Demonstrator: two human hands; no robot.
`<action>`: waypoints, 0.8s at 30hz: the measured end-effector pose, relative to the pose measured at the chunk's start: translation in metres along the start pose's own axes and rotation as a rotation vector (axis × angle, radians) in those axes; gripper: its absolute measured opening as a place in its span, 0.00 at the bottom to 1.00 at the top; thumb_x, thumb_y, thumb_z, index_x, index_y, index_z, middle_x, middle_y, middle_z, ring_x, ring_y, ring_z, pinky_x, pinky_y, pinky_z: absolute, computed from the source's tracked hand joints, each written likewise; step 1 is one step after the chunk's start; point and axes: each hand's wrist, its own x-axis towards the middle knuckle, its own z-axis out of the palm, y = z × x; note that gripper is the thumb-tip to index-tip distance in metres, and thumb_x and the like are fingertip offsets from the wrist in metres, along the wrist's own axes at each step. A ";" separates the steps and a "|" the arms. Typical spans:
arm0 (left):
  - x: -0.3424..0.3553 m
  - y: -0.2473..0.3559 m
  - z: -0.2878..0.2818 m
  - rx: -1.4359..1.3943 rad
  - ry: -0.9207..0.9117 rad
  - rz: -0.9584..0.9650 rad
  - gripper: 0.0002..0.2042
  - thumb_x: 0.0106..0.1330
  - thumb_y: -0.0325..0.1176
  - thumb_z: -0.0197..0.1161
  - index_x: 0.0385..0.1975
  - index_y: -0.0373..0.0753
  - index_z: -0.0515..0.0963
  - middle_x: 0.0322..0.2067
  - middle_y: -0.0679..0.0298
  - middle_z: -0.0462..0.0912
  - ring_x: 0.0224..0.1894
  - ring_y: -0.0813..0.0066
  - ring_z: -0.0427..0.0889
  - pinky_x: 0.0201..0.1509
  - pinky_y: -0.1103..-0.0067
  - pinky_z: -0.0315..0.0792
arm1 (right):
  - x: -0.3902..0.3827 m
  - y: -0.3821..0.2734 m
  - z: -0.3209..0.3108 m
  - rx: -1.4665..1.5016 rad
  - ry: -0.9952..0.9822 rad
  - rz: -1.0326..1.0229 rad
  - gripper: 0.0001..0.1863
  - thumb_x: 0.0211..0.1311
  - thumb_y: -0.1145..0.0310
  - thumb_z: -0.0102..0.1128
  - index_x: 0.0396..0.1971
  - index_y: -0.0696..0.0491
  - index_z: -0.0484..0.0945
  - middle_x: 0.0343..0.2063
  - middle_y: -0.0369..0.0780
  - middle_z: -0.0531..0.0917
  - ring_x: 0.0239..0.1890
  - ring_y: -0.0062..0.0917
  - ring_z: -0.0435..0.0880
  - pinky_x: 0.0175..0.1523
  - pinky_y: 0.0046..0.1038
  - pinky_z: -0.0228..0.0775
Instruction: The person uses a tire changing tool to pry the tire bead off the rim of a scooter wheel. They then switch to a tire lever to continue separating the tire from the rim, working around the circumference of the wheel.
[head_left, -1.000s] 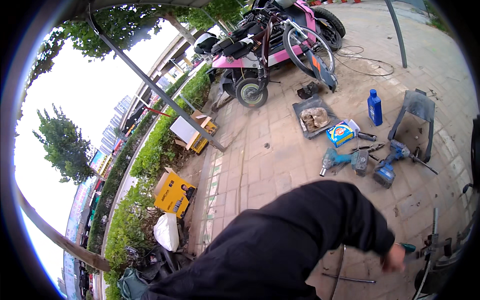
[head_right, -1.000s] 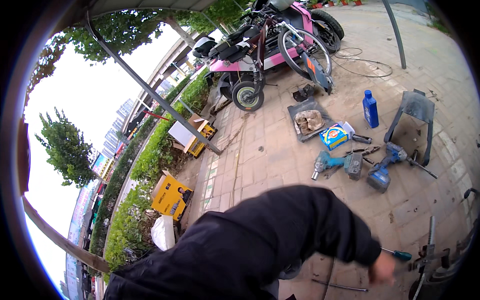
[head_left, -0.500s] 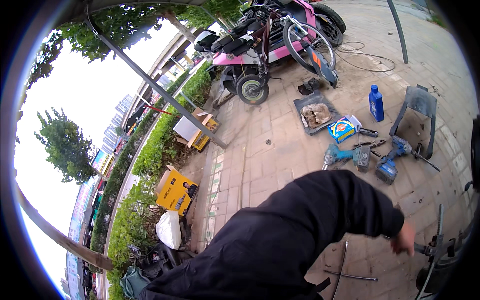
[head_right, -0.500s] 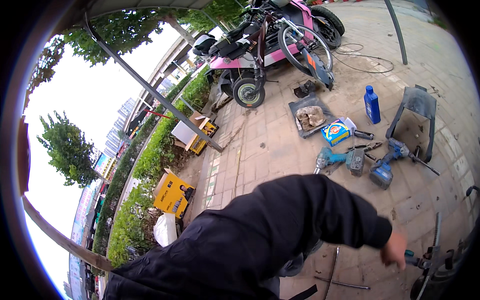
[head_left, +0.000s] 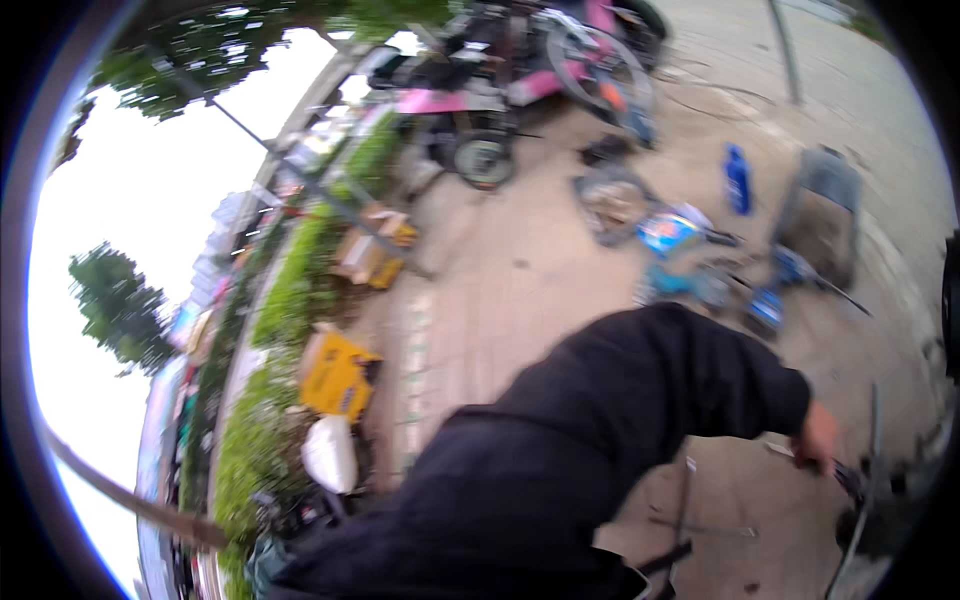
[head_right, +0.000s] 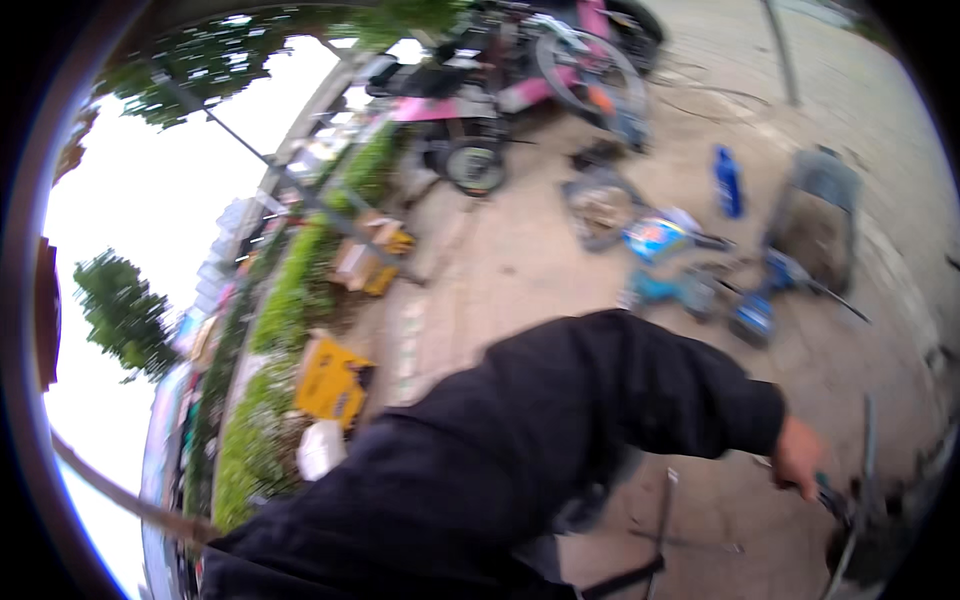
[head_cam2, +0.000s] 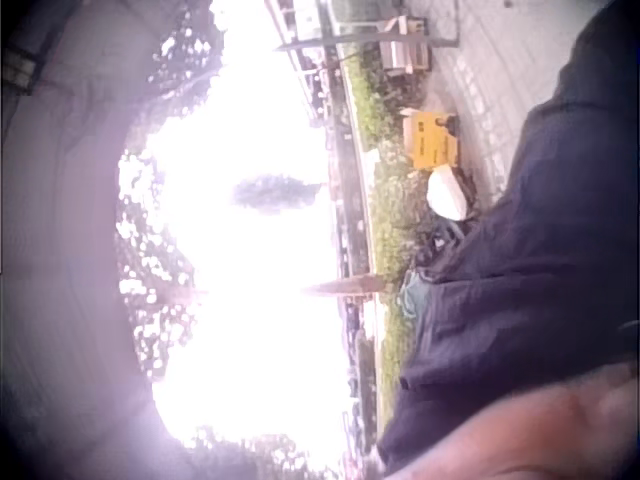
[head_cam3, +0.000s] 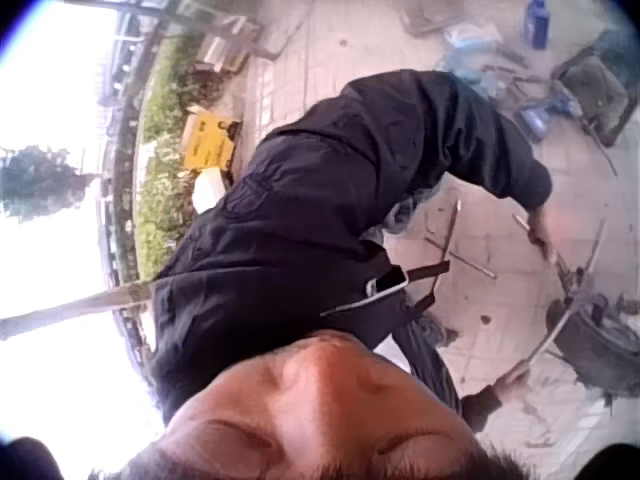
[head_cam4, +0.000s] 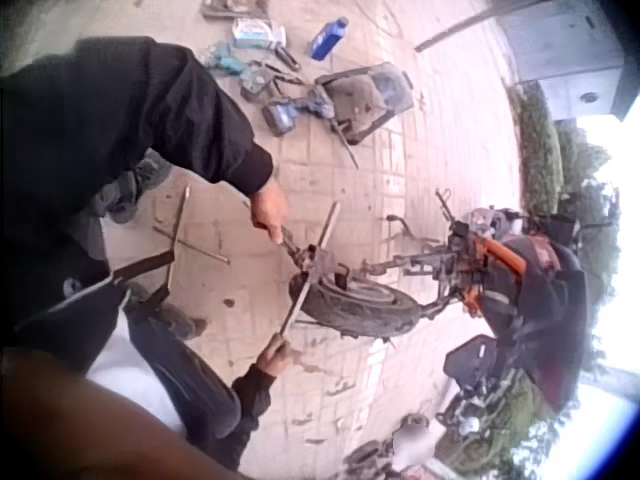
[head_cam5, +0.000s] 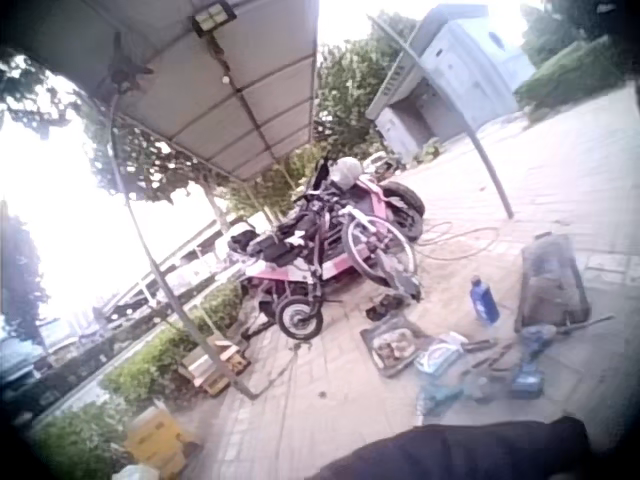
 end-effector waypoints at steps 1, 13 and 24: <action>-0.005 0.017 0.023 -0.118 0.013 0.013 0.27 0.68 0.57 0.47 0.20 0.39 0.81 0.18 0.61 0.80 0.19 0.71 0.76 0.30 0.72 0.70 | 0.005 0.005 0.002 0.055 -0.058 -0.019 0.20 0.69 0.58 0.52 0.40 0.62 0.78 0.31 0.50 0.83 0.30 0.31 0.82 0.34 0.29 0.75; -0.042 0.093 0.099 -0.496 0.019 -0.268 0.30 0.67 0.59 0.50 0.16 0.36 0.75 0.14 0.65 0.74 0.17 0.78 0.71 0.23 0.78 0.67 | -0.017 0.032 -0.019 0.357 0.087 -0.042 0.18 0.56 0.63 0.64 0.16 0.60 0.69 0.09 0.49 0.67 0.12 0.40 0.65 0.20 0.36 0.57; -0.081 0.032 0.064 -0.475 -0.112 -0.129 0.29 0.68 0.57 0.50 0.15 0.36 0.70 0.13 0.65 0.71 0.17 0.74 0.71 0.26 0.75 0.67 | -0.006 -0.016 -0.013 0.311 -0.024 -0.015 0.13 0.56 0.67 0.61 0.20 0.60 0.73 0.09 0.39 0.67 0.12 0.24 0.66 0.21 0.27 0.58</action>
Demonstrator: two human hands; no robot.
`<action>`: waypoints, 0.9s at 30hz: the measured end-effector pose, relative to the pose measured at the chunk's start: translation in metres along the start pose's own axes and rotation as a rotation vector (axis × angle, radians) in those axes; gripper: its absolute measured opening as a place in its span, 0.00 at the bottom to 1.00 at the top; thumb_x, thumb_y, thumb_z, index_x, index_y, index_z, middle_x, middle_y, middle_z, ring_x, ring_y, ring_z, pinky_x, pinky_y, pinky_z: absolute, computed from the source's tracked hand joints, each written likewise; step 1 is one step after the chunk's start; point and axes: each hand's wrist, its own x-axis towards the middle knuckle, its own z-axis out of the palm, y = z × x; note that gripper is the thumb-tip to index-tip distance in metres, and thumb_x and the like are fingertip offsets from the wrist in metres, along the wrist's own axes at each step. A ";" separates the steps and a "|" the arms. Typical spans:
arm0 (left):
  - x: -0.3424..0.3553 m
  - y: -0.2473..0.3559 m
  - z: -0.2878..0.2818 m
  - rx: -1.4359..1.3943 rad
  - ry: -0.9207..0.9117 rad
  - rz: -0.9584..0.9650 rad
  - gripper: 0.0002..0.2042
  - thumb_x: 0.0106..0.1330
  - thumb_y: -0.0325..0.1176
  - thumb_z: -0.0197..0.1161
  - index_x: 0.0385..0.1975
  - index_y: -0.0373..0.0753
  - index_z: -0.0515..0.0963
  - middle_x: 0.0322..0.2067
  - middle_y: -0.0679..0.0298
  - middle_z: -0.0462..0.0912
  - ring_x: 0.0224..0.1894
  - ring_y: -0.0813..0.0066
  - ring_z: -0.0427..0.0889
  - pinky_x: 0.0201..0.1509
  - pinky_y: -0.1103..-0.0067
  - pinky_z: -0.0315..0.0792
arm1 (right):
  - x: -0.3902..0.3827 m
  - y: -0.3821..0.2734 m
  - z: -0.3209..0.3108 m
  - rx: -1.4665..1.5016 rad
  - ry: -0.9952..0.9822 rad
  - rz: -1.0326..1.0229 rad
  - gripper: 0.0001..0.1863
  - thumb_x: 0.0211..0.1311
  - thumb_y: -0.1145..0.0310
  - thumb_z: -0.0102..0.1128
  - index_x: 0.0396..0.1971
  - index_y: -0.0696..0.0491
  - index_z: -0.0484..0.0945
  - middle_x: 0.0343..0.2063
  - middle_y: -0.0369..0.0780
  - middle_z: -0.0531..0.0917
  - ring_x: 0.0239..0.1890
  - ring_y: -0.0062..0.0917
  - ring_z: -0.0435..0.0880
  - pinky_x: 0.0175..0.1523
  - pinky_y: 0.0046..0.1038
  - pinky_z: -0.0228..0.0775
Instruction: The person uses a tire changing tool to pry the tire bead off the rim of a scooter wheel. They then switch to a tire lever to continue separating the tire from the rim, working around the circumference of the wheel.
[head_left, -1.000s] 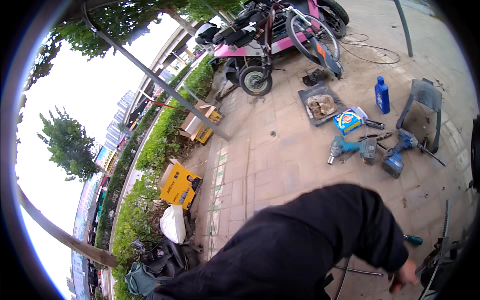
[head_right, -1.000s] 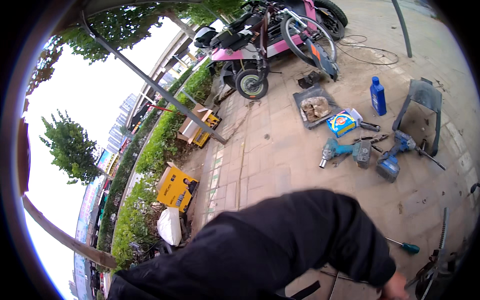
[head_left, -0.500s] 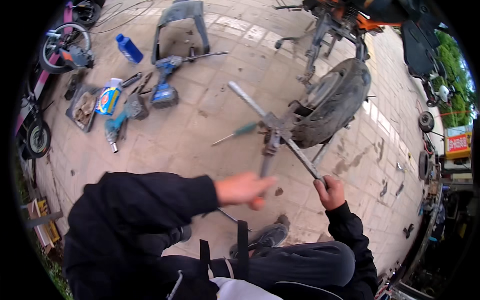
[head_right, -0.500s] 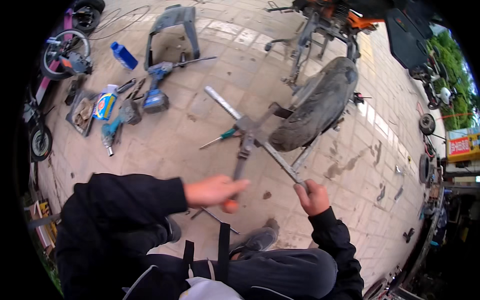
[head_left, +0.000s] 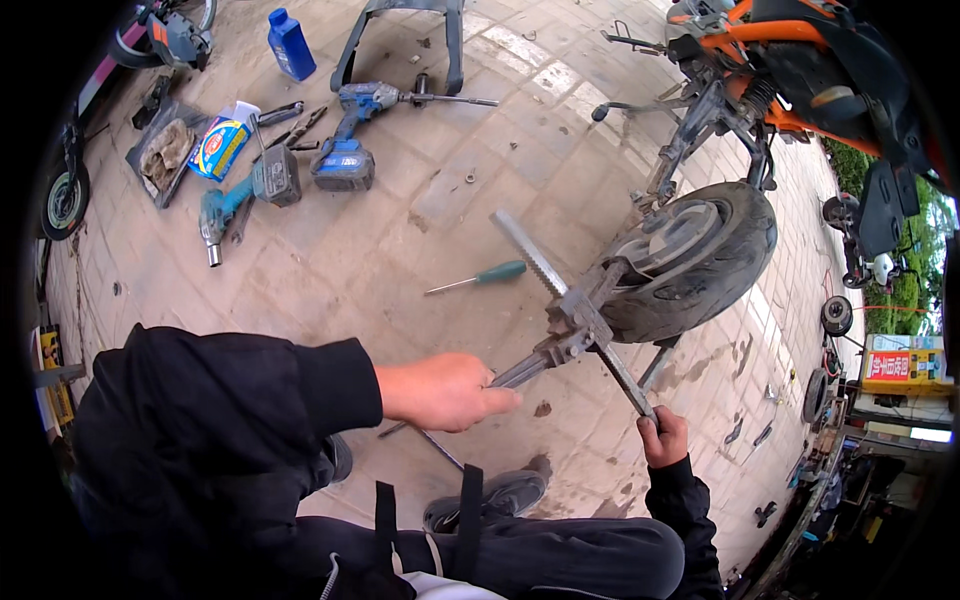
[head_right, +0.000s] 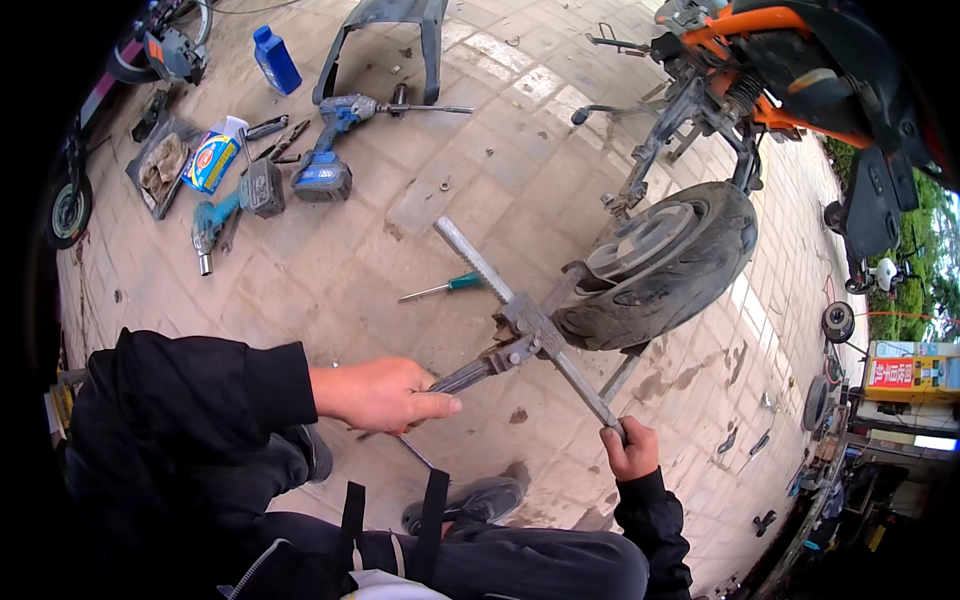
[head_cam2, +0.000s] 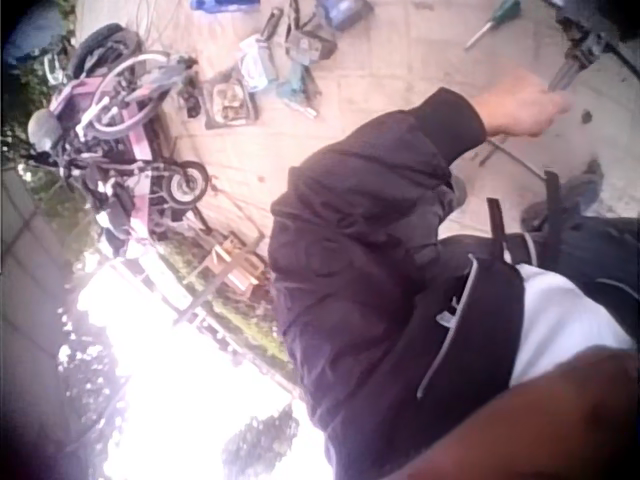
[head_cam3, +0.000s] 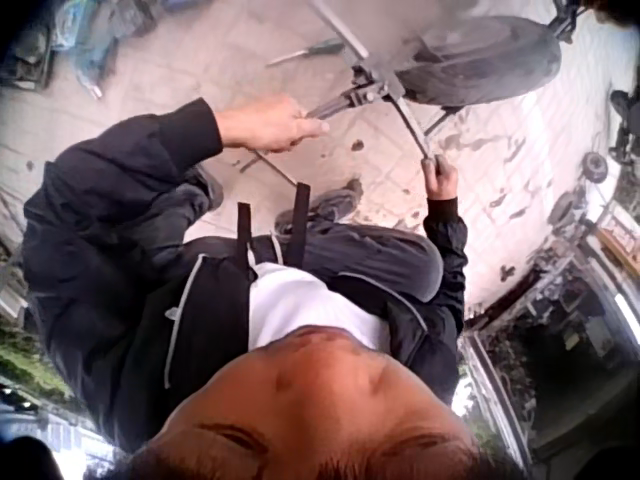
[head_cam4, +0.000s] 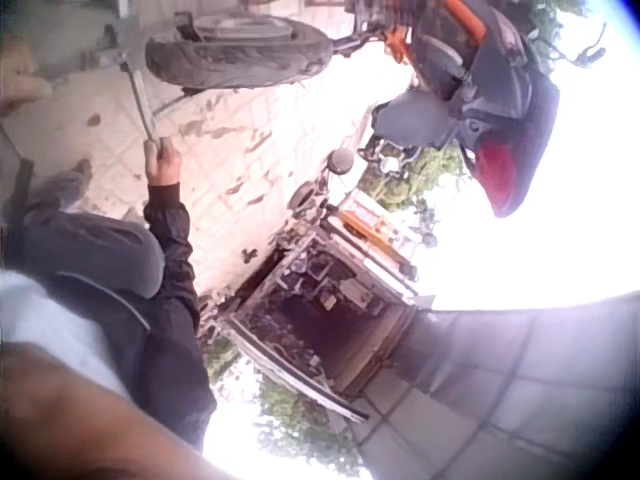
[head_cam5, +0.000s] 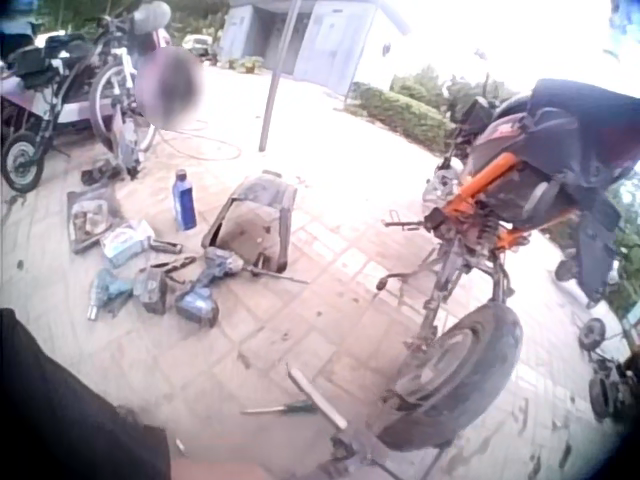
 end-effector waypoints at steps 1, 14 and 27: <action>0.002 -0.002 -0.009 0.055 -0.023 0.012 0.29 0.68 0.57 0.50 0.15 0.36 0.70 0.13 0.65 0.71 0.17 0.73 0.70 0.26 0.74 0.67 | 0.003 0.001 -0.003 -0.014 0.001 -0.012 0.12 0.56 0.67 0.62 0.20 0.60 0.73 0.09 0.39 0.68 0.12 0.24 0.66 0.21 0.27 0.58; 0.032 -0.005 -0.066 0.174 -0.232 -0.008 0.31 0.67 0.57 0.48 0.13 0.33 0.71 0.12 0.61 0.71 0.17 0.66 0.71 0.27 0.70 0.67 | 0.002 -0.014 -0.012 -0.068 -0.085 0.125 0.12 0.55 0.67 0.60 0.22 0.61 0.74 0.09 0.39 0.68 0.13 0.23 0.67 0.20 0.28 0.59; 0.022 0.016 -0.054 0.051 -0.317 -0.087 0.30 0.68 0.57 0.49 0.18 0.33 0.74 0.14 0.63 0.74 0.18 0.71 0.74 0.26 0.75 0.69 | 0.004 -0.009 -0.028 0.030 -0.162 0.156 0.19 0.58 0.58 0.61 0.21 0.61 0.75 0.09 0.39 0.68 0.13 0.22 0.66 0.21 0.27 0.57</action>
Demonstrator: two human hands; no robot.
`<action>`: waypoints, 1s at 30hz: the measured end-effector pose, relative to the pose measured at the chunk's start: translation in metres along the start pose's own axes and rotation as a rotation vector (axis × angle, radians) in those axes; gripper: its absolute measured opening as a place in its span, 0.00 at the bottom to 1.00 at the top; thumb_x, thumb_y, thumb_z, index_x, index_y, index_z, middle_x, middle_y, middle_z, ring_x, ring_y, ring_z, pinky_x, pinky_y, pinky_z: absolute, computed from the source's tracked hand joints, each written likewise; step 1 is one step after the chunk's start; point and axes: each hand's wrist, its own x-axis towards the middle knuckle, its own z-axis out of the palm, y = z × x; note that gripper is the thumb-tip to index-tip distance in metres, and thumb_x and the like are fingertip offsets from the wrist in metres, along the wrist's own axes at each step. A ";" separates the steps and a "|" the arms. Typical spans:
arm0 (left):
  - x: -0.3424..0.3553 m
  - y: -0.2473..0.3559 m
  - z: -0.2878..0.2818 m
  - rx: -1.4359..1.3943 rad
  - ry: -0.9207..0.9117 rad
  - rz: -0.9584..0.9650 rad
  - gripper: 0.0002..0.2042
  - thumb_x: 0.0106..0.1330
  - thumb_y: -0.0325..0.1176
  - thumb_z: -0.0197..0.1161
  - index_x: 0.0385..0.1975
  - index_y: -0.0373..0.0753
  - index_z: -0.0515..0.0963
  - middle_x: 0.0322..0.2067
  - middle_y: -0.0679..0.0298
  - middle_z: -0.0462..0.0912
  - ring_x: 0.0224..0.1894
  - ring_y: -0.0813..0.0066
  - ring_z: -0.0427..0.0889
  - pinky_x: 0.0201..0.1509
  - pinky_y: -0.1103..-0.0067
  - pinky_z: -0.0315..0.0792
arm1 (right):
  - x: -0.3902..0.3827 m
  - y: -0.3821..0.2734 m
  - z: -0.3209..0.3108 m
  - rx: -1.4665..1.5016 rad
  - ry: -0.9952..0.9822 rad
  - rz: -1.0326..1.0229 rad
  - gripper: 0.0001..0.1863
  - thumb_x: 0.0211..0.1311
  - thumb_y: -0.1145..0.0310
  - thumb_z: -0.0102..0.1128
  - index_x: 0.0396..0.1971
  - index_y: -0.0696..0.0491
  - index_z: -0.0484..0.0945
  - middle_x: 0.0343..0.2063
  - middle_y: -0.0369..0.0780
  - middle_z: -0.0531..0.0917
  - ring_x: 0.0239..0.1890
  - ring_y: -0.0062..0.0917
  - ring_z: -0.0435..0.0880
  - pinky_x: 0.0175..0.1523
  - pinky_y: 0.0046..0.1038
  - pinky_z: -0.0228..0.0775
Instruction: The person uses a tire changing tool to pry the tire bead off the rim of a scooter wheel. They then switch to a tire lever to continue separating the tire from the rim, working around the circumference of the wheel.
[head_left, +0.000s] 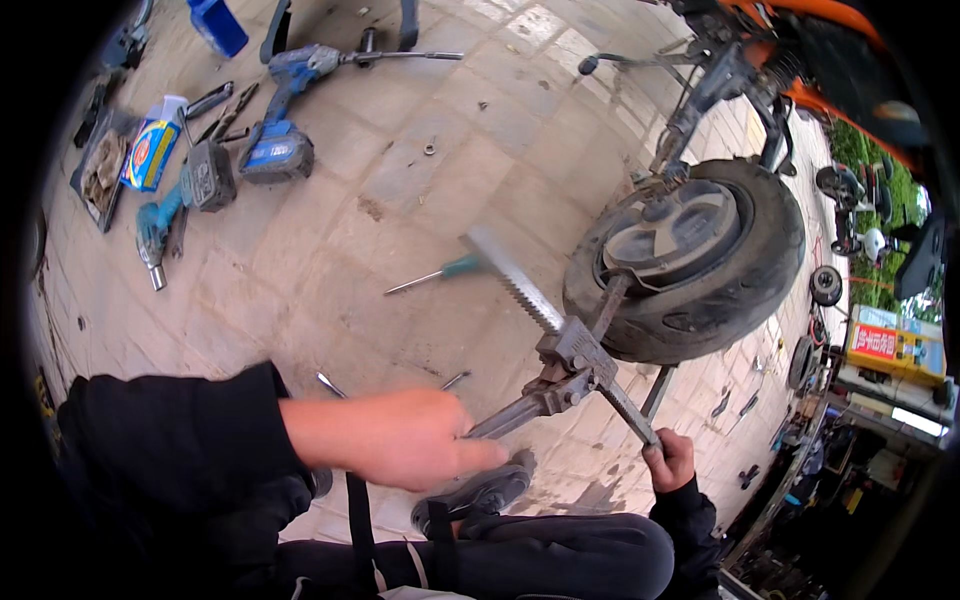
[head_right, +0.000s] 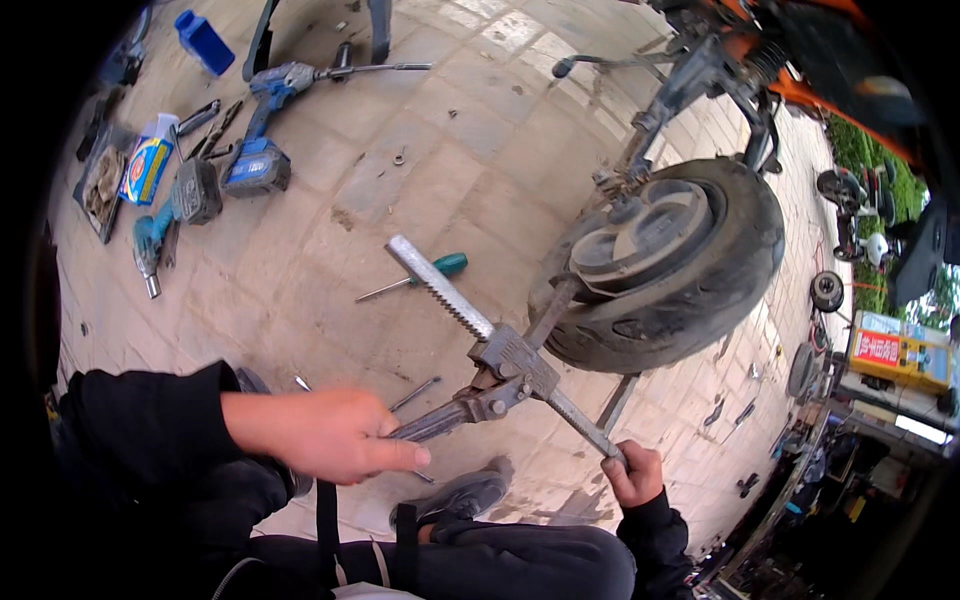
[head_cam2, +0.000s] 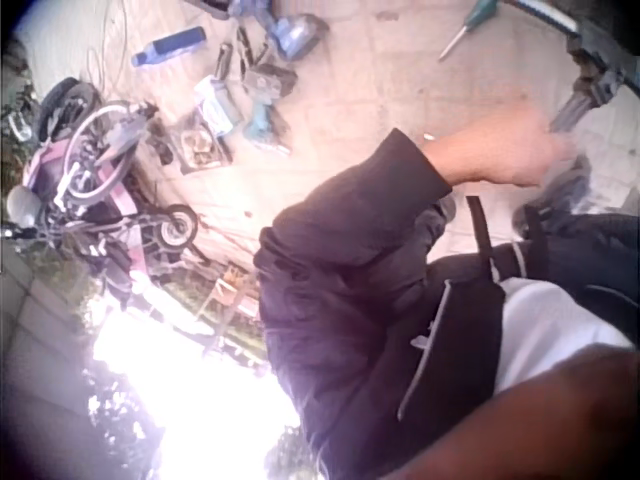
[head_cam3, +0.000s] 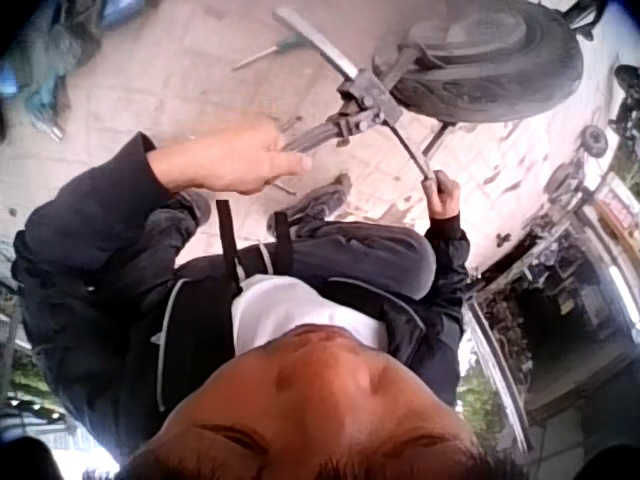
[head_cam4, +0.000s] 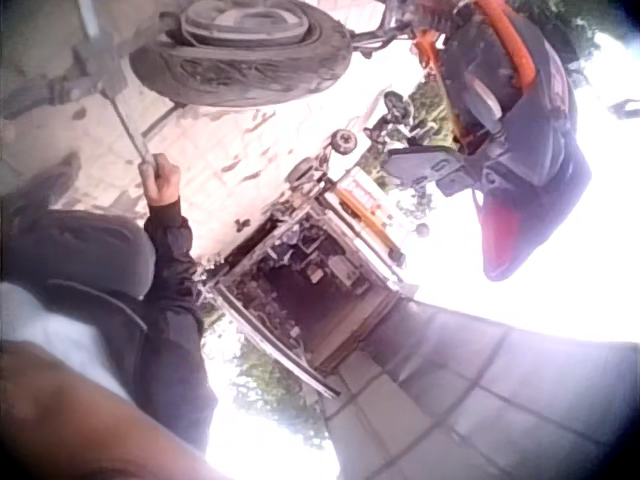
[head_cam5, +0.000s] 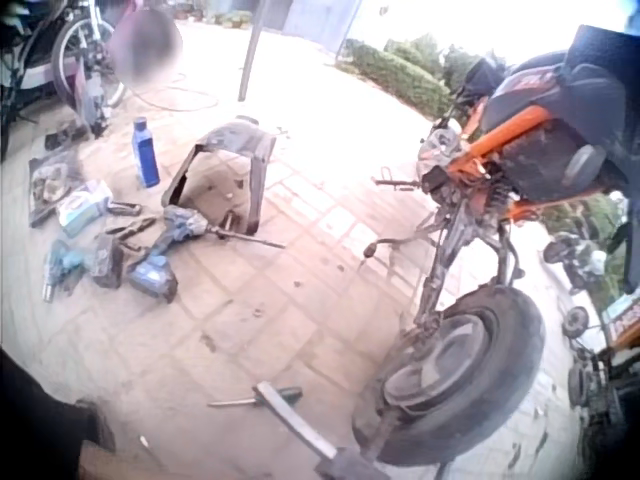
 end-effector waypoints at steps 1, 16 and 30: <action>0.003 0.002 0.009 -0.054 -0.004 0.009 0.30 0.69 0.57 0.49 0.18 0.34 0.74 0.14 0.64 0.74 0.18 0.73 0.74 0.26 0.76 0.69 | 0.001 0.001 -0.003 0.009 0.005 -0.005 0.17 0.56 0.60 0.62 0.22 0.61 0.75 0.10 0.39 0.68 0.14 0.22 0.67 0.21 0.27 0.57; 0.081 0.035 0.160 -0.591 0.437 0.049 0.20 0.74 0.45 0.48 0.28 0.33 0.75 0.26 0.66 0.75 0.32 0.79 0.70 0.41 0.80 0.65 | 0.022 0.018 -0.025 -0.051 0.030 -0.303 0.22 0.59 0.53 0.61 0.21 0.59 0.76 0.12 0.49 0.72 0.18 0.47 0.73 0.25 0.40 0.64; 0.042 0.042 0.132 -0.514 0.425 0.043 0.20 0.72 0.44 0.47 0.19 0.39 0.65 0.20 0.64 0.69 0.24 0.71 0.70 0.31 0.77 0.65 | 0.019 0.013 -0.021 0.034 0.066 -0.260 0.26 0.61 0.49 0.58 0.21 0.61 0.78 0.15 0.52 0.75 0.21 0.49 0.75 0.28 0.43 0.67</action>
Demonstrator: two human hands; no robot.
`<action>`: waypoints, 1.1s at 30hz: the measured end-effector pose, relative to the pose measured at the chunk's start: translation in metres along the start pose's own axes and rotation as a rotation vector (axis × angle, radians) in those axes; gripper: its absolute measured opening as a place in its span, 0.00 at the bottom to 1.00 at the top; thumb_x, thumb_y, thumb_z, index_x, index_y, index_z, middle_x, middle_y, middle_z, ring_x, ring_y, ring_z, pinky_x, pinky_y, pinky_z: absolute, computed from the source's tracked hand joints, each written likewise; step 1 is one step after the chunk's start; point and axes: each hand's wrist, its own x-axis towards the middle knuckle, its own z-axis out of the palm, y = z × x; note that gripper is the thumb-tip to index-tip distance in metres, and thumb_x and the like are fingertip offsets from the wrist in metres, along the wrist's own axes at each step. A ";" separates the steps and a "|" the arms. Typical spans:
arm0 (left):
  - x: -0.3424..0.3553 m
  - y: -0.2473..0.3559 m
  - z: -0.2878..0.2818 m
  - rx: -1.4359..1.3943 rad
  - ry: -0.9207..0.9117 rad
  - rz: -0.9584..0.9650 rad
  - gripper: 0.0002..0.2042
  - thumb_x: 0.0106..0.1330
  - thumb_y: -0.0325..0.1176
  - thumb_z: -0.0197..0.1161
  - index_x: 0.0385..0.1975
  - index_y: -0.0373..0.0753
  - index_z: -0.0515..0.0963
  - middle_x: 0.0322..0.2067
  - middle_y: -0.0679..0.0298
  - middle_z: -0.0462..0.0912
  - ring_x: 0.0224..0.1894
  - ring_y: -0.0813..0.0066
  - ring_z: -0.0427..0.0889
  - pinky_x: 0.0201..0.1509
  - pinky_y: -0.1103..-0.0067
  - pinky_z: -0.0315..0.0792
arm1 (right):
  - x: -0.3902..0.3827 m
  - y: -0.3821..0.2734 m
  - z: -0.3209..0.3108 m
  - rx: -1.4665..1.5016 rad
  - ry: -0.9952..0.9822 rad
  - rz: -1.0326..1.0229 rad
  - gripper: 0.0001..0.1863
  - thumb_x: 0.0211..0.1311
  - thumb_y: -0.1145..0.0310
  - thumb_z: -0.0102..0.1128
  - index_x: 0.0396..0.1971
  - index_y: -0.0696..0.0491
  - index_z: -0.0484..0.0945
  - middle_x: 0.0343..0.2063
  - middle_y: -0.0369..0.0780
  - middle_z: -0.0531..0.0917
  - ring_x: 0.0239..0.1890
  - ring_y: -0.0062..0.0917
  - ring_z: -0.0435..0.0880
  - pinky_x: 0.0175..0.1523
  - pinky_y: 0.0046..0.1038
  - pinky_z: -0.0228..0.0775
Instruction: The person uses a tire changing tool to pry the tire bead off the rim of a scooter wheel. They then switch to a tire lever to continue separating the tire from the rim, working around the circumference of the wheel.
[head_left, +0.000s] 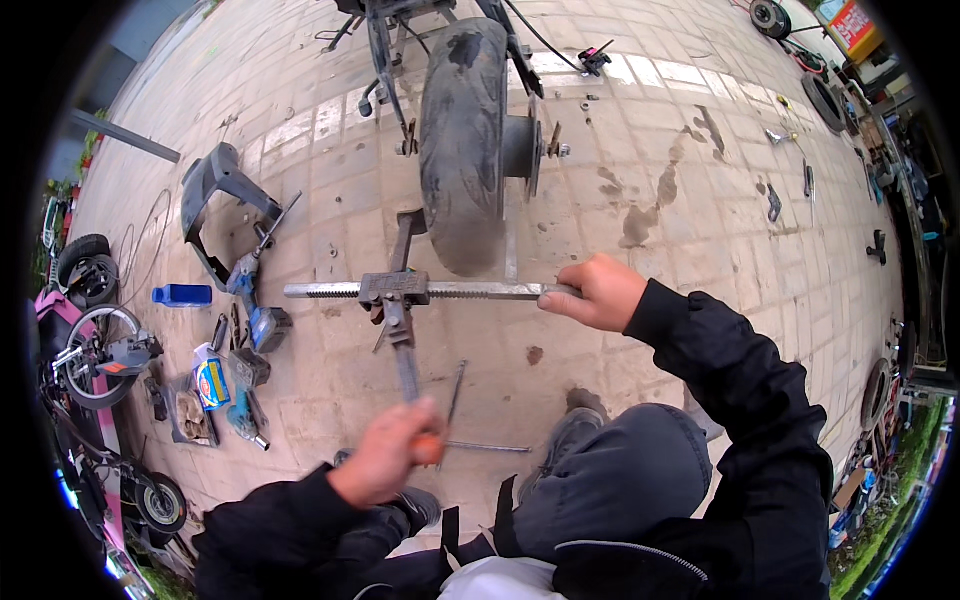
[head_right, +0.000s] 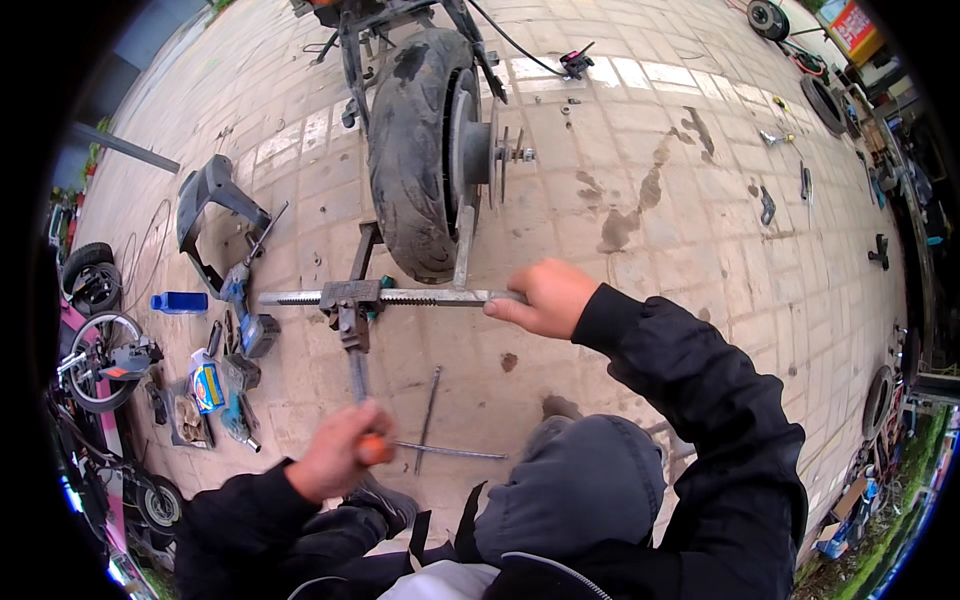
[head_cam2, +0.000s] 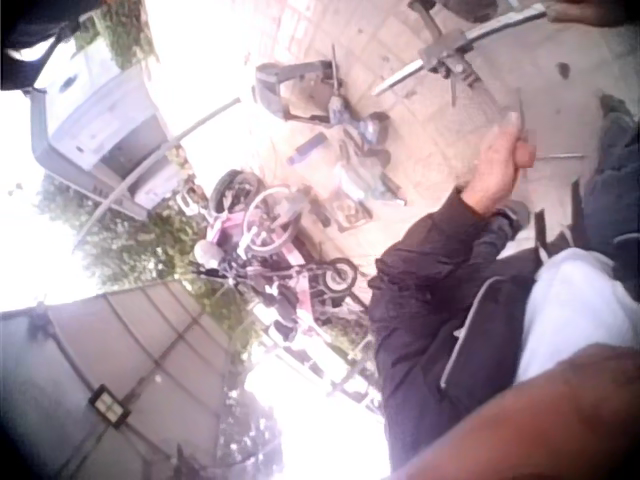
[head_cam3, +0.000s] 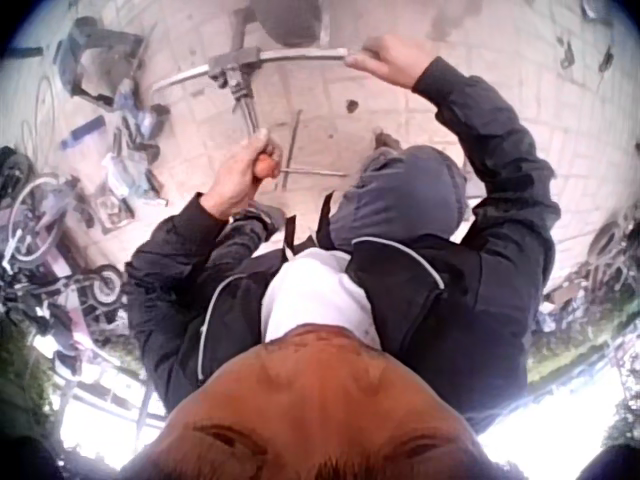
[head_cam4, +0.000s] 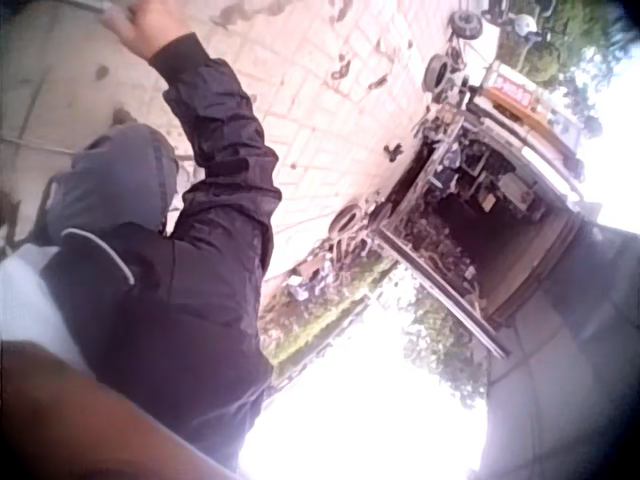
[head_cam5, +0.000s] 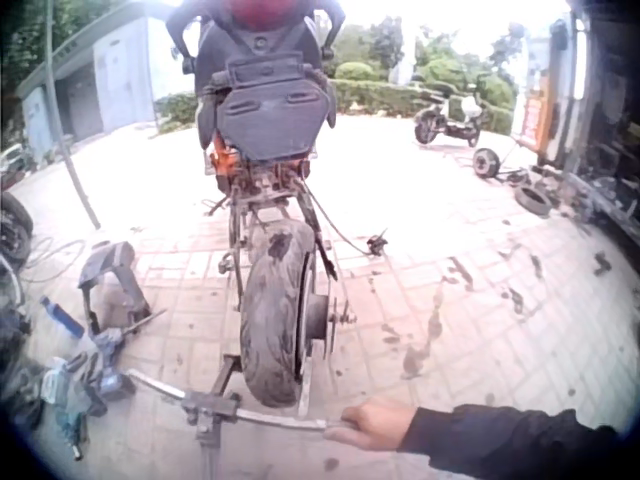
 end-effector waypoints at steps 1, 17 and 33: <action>0.005 -0.006 0.014 -0.092 0.013 0.028 0.20 0.72 0.45 0.47 0.20 0.39 0.65 0.20 0.63 0.70 0.24 0.71 0.70 0.32 0.77 0.65 | 0.000 0.001 0.001 0.007 0.004 0.001 0.26 0.60 0.50 0.58 0.21 0.61 0.78 0.14 0.52 0.74 0.21 0.49 0.75 0.28 0.43 0.66; -0.002 0.013 -0.106 0.213 -0.283 -0.099 0.20 0.72 0.46 0.49 0.22 0.38 0.71 0.18 0.72 0.65 0.21 0.84 0.59 0.27 0.83 0.57 | 0.002 -0.012 0.016 -0.044 -0.064 0.029 0.16 0.57 0.62 0.64 0.19 0.59 0.73 0.11 0.51 0.71 0.18 0.49 0.73 0.23 0.40 0.64; 0.054 -0.001 -0.134 -0.112 -0.126 -0.053 0.19 0.70 0.50 0.54 0.41 0.36 0.74 0.35 0.66 0.77 0.33 0.79 0.76 0.41 0.80 0.71 | 0.012 0.013 -0.002 -0.196 -0.233 0.104 0.12 0.46 0.68 0.70 0.21 0.57 0.74 0.08 0.41 0.72 0.11 0.34 0.74 0.20 0.29 0.64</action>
